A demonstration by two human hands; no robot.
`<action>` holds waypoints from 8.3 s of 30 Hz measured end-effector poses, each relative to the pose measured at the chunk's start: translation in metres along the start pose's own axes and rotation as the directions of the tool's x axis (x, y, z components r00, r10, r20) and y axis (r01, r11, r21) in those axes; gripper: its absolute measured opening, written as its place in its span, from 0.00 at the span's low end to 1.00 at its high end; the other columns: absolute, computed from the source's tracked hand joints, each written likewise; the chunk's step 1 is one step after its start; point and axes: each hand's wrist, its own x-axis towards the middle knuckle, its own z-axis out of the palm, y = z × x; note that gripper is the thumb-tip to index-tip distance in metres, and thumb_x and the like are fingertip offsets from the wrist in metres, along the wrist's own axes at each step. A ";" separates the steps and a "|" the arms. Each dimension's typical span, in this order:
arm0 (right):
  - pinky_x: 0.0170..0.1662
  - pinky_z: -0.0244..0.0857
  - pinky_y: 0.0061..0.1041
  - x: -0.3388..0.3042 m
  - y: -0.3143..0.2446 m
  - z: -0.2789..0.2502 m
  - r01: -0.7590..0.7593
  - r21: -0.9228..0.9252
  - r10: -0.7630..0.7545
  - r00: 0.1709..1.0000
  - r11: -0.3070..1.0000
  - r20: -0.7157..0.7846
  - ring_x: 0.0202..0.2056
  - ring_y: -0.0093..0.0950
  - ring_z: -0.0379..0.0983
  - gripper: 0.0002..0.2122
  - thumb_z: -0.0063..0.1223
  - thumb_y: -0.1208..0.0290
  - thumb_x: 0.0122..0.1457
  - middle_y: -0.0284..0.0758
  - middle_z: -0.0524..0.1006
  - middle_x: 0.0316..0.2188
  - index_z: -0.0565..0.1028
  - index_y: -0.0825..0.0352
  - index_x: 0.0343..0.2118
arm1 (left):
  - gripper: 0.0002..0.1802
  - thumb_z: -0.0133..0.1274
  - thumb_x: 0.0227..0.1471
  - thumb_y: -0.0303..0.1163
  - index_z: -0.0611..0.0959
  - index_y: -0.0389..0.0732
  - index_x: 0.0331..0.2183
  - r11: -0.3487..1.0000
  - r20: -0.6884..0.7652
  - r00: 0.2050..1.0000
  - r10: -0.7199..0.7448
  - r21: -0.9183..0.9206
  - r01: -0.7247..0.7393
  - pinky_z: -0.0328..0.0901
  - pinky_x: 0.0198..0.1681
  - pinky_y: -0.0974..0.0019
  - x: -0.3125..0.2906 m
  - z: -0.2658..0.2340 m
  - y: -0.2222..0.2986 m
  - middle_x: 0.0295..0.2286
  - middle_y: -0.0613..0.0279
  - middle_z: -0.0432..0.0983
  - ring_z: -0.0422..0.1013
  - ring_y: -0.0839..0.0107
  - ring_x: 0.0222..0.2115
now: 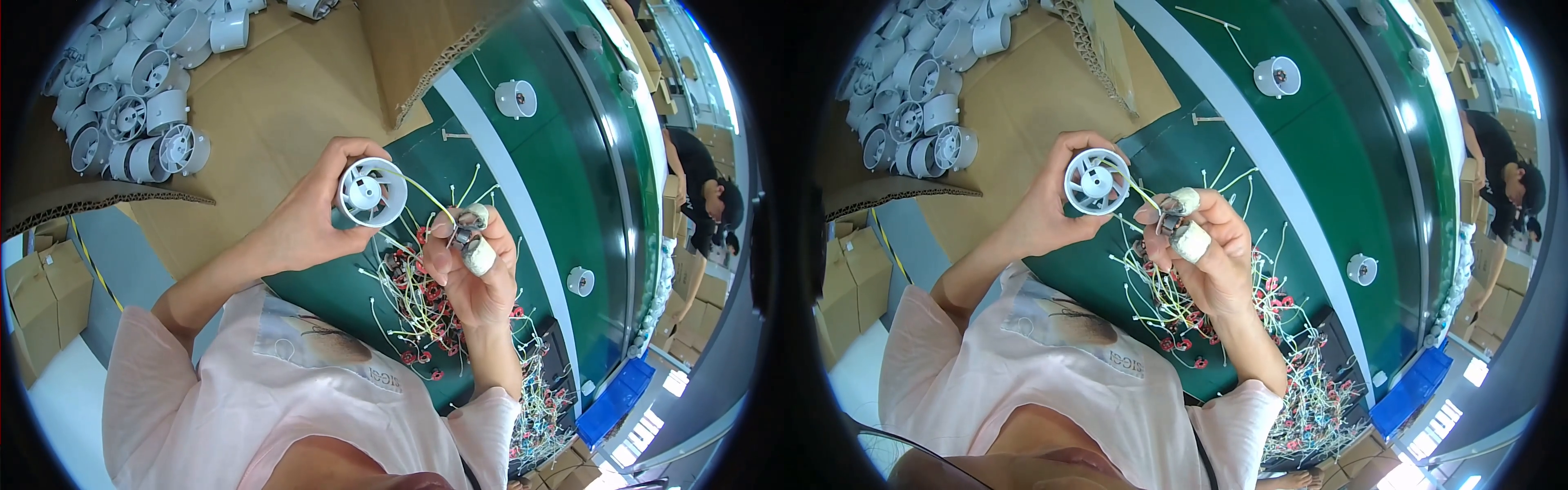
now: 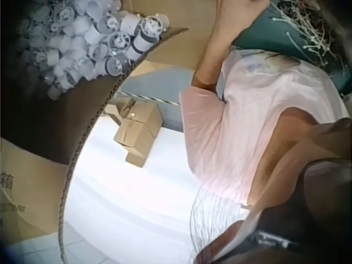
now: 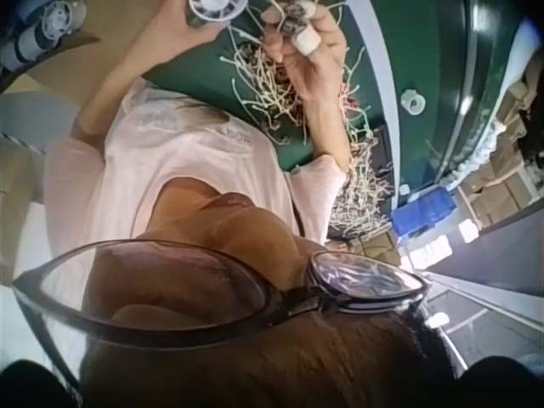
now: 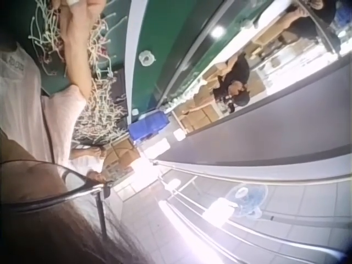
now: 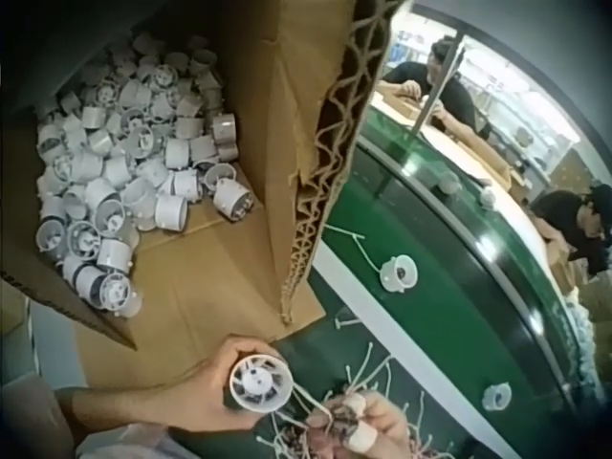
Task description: The person is assembling electrical components by inserting colored wires and internal parts into white plastic housings at a factory workbench.
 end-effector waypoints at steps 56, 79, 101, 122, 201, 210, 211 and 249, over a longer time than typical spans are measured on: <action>0.31 0.63 0.28 0.021 0.016 0.026 0.409 -0.900 -0.261 0.862 -0.149 0.435 0.30 0.35 0.68 0.16 0.53 0.88 0.41 0.39 0.69 0.33 0.69 0.72 0.37 | 0.35 0.62 0.35 0.28 0.68 0.41 0.49 0.804 0.063 0.972 0.226 0.551 -0.223 0.68 0.39 0.61 -0.007 -0.002 0.018 0.43 0.54 0.68 0.69 0.56 0.41; 0.44 0.69 0.25 0.017 0.015 0.017 0.116 -0.946 -0.207 0.977 0.302 0.054 0.40 0.29 0.73 0.12 0.52 0.87 0.46 0.40 0.74 0.41 0.71 0.72 0.37 | 0.34 0.61 0.35 0.23 0.69 0.40 0.48 0.721 0.071 0.884 0.463 0.550 -0.422 0.70 0.36 0.66 -0.002 0.008 0.005 0.44 0.56 0.68 0.71 0.60 0.39; 0.42 0.63 0.20 -0.025 -0.091 -0.107 -0.080 -0.967 -0.665 0.739 -0.243 0.106 0.38 0.25 0.71 0.09 0.48 0.79 0.55 0.35 0.75 0.33 0.73 0.70 0.39 | 0.18 0.46 0.50 0.31 0.72 0.36 0.44 0.911 -0.700 0.634 0.327 0.412 -0.015 0.52 0.52 0.53 0.156 -0.131 0.000 0.49 0.45 0.63 0.59 0.50 0.49; 0.43 0.59 0.34 0.030 -0.015 -0.045 0.332 -0.852 0.012 0.934 -0.406 0.358 0.42 0.34 0.65 0.11 0.54 0.79 0.42 0.36 0.72 0.35 0.72 0.67 0.33 | 0.21 0.51 0.45 0.35 0.74 0.33 0.42 0.209 -0.391 0.842 0.372 0.919 0.334 0.49 0.49 0.40 0.109 -0.038 0.000 0.47 0.41 0.62 0.56 0.44 0.50; 0.34 0.66 0.17 0.021 0.005 0.035 -0.031 -0.867 0.023 0.999 0.497 -0.023 0.35 0.20 0.71 0.14 0.46 0.80 0.58 0.34 0.73 0.37 0.66 0.75 0.47 | 0.34 0.58 0.34 0.21 0.64 0.41 0.47 0.868 0.030 0.959 0.282 0.419 -0.268 0.64 0.40 0.61 -0.003 -0.011 -0.002 0.44 0.51 0.60 0.65 0.53 0.42; 0.39 0.65 0.19 0.021 -0.001 0.040 0.073 -0.961 -0.113 0.993 0.268 0.044 0.35 0.21 0.71 0.13 0.48 0.84 0.53 0.35 0.73 0.35 0.68 0.73 0.43 | 0.34 0.58 0.36 0.22 0.65 0.43 0.47 0.914 -0.025 0.984 0.177 0.376 -0.154 0.66 0.36 0.61 -0.008 -0.006 0.013 0.39 0.53 0.63 0.68 0.54 0.36; 0.39 0.65 0.19 0.020 -0.001 0.040 0.074 -0.961 -0.113 0.993 0.268 0.044 0.35 0.21 0.71 0.13 0.48 0.84 0.53 0.35 0.73 0.35 0.68 0.73 0.43 | 0.33 0.59 0.36 0.23 0.65 0.43 0.47 0.909 -0.024 0.987 0.156 0.394 -0.134 0.66 0.36 0.61 -0.008 -0.006 0.013 0.40 0.53 0.64 0.68 0.55 0.36; 0.46 0.64 0.26 0.037 0.003 0.000 0.259 -0.957 -0.274 0.937 0.128 0.217 0.43 0.31 0.72 0.13 0.50 0.87 0.46 0.39 0.74 0.40 0.72 0.70 0.37 | 0.29 0.61 0.39 0.28 0.71 0.39 0.46 0.831 -0.115 0.961 0.253 0.534 -0.155 0.63 0.45 0.62 0.006 -0.008 0.014 0.43 0.57 0.69 0.67 0.59 0.43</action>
